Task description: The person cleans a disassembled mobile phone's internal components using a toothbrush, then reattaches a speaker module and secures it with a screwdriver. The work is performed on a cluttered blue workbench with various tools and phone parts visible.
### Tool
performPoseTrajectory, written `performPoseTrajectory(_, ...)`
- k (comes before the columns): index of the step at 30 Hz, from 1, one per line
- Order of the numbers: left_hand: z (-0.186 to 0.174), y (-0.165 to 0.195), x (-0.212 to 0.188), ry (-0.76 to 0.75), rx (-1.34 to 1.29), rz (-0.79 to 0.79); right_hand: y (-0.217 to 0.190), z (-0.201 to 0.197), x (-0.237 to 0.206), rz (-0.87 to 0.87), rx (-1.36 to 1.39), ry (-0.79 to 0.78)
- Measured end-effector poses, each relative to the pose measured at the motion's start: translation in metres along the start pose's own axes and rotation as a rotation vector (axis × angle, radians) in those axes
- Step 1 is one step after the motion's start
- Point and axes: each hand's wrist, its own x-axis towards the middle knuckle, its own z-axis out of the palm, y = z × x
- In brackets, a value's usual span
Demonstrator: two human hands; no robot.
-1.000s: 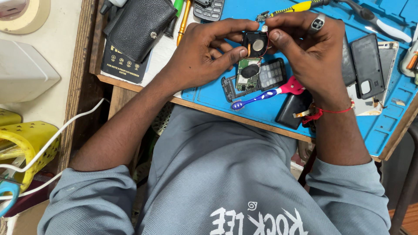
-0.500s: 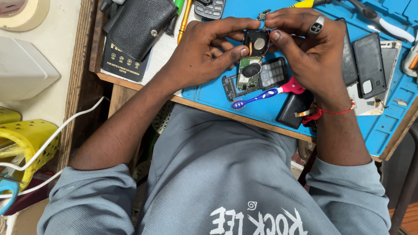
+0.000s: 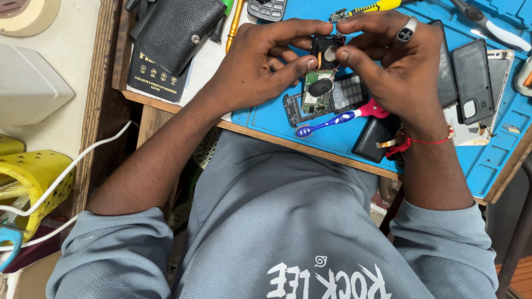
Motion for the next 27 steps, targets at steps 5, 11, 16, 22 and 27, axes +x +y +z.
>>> performPoseTrajectory(5, -0.0008, -0.0017, 0.0004, 0.001, 0.048, 0.030, 0.0022, 0.0010, -0.0024, 0.035, -0.037, 0.010)
performPoseTrajectory(11, -0.0009, 0.0003, 0.0003, 0.010, 0.035, 0.122, 0.0040, 0.0015, -0.0069, -0.066, -0.159, -0.003)
performPoseTrajectory(16, 0.0000, -0.0005, 0.0009, -0.004, 0.025, -0.036, 0.0007, 0.0021, -0.0055, -0.039, -0.069, 0.050)
performPoseTrajectory(22, -0.0001, -0.0039, -0.0010, -0.005, 0.019, 0.082, 0.0003, 0.0000, -0.0053, 0.014, -0.105, 0.068)
performPoseTrajectory(27, 0.0000, -0.0018, 0.0004, -0.007, 0.033, 0.083, 0.0049, -0.0023, -0.0063, -0.072, -0.160, 0.043)
